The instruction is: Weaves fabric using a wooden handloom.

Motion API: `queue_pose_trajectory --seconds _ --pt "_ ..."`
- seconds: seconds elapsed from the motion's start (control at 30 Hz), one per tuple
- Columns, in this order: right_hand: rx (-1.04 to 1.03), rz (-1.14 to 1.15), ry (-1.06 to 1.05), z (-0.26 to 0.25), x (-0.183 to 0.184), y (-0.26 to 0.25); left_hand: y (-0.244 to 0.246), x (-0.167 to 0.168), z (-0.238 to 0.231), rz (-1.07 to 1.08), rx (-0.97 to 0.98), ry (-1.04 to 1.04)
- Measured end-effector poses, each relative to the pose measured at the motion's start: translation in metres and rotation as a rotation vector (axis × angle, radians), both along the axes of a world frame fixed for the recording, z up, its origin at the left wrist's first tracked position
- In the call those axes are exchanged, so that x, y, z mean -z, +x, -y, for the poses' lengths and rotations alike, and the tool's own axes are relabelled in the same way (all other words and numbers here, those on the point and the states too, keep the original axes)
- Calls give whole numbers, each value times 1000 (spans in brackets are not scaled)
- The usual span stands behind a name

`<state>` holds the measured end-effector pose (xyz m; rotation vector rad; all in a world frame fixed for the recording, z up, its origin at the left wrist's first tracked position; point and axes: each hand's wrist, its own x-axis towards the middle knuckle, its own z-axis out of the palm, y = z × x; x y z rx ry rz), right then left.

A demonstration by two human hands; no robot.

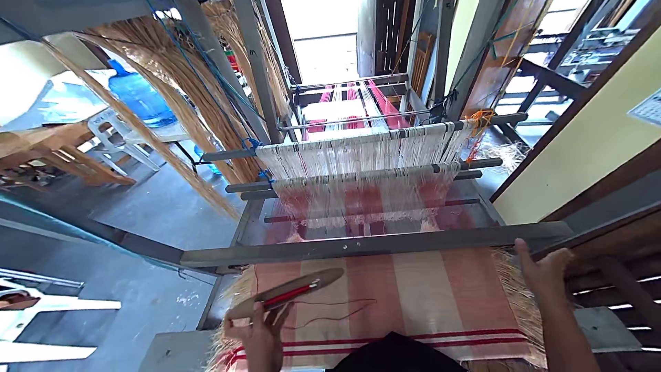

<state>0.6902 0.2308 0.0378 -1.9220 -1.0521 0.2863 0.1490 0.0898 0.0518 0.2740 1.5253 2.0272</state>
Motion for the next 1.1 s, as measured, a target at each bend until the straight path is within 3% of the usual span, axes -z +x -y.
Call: queue_pose_trajectory --seconds 0.13,0.3,0.47,0.63,0.73,0.93,1.1 --pt "-234 -124 17 -10 22 -17 -31 8 -2 -14 -146 -25" --pt "-218 -136 83 -37 38 -27 -61 19 1 -77 -273 -36" --pt "-198 -92 11 -87 22 -37 -81 17 -26 -90 -318 -109" --pt "-278 -146 127 -170 12 -48 -136 28 -75 -84 -431 -40" --pt "-236 -190 -16 -188 -10 -59 -173 34 -101 -135 -501 -39" --pt "-303 -266 -179 -186 -5 -42 -224 52 -146 -188 -604 -154" --pt "-324 -356 -252 -187 -3 -36 -227 59 -180 -118 -497 -122"
